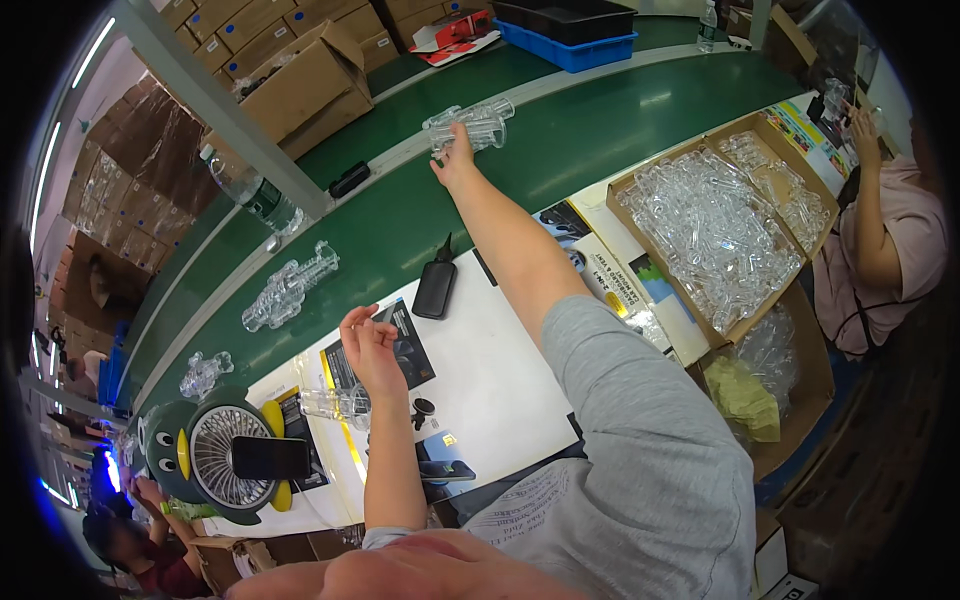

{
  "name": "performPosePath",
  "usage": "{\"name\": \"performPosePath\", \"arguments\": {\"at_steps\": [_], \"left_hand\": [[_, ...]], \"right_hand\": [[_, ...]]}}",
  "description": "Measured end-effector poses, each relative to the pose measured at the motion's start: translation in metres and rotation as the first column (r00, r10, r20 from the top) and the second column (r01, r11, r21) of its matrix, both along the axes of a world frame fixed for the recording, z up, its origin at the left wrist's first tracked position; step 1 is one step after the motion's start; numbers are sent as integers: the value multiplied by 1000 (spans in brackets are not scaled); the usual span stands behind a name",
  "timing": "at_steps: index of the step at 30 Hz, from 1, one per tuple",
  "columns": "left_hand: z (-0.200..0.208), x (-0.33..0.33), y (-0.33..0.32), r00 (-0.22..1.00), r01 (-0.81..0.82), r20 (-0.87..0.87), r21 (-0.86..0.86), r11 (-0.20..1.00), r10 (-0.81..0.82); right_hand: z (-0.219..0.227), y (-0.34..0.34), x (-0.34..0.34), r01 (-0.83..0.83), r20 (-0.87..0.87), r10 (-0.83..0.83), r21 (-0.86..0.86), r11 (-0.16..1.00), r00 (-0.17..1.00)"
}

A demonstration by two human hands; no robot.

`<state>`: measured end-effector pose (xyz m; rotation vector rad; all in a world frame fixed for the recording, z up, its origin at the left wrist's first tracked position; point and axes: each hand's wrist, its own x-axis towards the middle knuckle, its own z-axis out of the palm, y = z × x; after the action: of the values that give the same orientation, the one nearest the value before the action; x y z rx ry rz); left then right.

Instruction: Assembling clear plastic components and applying liquid from a squeeze bottle on a factory assembly line.

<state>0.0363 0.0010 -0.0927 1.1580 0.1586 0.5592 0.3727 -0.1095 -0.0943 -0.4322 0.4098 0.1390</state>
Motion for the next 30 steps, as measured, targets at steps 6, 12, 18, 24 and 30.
{"name": "performPosePath", "arguments": {"at_steps": [6, 12, 18, 24, 30], "left_hand": [[-2, 0, -2, 1000, -1, -31, 25, 1000, 2], [-4, 1, -3, 1000, 14, 8, 36, 999, -14], [-10, 1, 1, 1000, 14, -14, 42, 999, -14], [-13, 3, -2, 999, 33, 3, 81, 996, -33], [-3, 8, -9, 998, 67, 3, 159, 985, -69]], "right_hand": [[6, 6, 10, 595, 129, -585, -61, 801, 801], [-15, -41, 52, 519, 93, -529, 114, 847, 843], [-21, -85, 35, 451, -19, -451, 61, 890, 892], [-14, -112, -36, 405, 251, -341, -274, 872, 906], [29, -137, -141, 200, 403, -19, -412, 889, 915]]}}
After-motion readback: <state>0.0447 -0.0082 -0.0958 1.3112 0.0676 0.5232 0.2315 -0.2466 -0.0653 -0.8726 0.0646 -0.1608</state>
